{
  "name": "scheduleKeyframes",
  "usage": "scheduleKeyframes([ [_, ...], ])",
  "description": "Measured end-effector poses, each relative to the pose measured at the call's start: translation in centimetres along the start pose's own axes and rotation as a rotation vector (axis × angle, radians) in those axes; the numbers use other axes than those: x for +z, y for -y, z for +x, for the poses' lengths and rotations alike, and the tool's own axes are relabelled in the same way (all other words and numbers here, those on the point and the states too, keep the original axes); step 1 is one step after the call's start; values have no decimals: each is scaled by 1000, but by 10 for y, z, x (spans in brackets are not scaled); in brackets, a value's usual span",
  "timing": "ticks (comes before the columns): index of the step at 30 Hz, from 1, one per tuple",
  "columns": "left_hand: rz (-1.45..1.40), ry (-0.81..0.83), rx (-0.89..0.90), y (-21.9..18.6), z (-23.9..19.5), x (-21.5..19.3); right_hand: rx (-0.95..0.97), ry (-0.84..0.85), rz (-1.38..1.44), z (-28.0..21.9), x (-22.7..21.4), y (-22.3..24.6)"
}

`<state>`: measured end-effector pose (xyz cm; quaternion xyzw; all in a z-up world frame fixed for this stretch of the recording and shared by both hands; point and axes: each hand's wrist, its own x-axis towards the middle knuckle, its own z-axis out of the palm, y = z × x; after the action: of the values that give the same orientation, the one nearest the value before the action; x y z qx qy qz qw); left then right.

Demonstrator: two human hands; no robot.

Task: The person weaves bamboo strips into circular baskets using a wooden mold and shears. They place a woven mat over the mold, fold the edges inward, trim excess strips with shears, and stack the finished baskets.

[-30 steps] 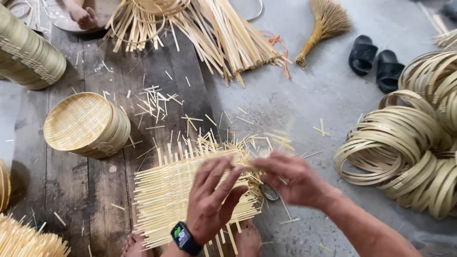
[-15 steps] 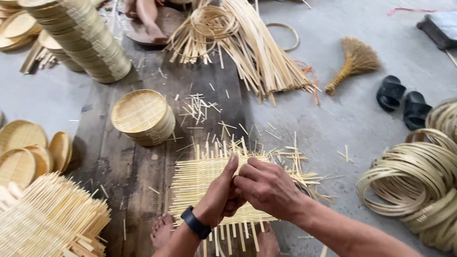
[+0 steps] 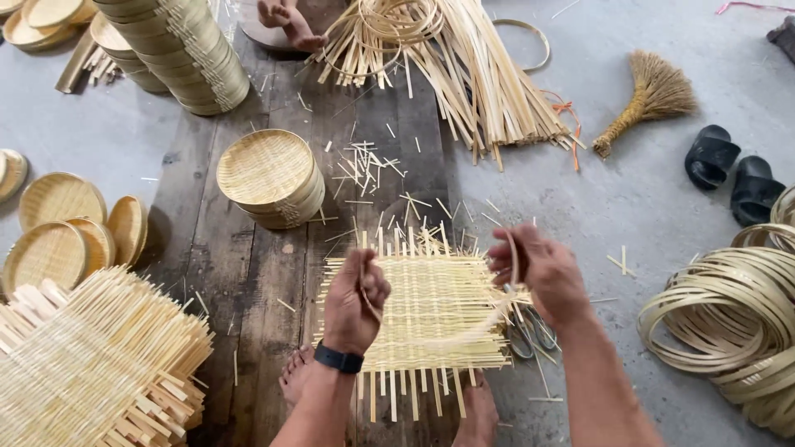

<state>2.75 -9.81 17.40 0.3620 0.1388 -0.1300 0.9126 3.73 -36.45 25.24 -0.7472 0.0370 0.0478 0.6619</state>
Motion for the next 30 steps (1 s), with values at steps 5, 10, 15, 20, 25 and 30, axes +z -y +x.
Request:
scheduleKeyframes([
  [5, -224, -42, 25, -7, 5, -18, 204, 31, 667, -5, 1, -71],
  [10, 198, -110, -146, -20, 4, -16, 259, 89, 670, -15, 4, -102],
  [15, 25, -182, -206, -7, 14, -28, 369, 106, 653, -13, 9, -105],
  [20, -110, -303, -73, 11, 10, -28, 424, -38, 649, -18, 27, -106],
  [25, -6, -531, 93, 62, 25, -78, 459, -196, 255, -7, 37, -164],
  [30, 1267, -605, 321, 111, 50, -160, 425, -310, -525, 7, 45, -226],
])
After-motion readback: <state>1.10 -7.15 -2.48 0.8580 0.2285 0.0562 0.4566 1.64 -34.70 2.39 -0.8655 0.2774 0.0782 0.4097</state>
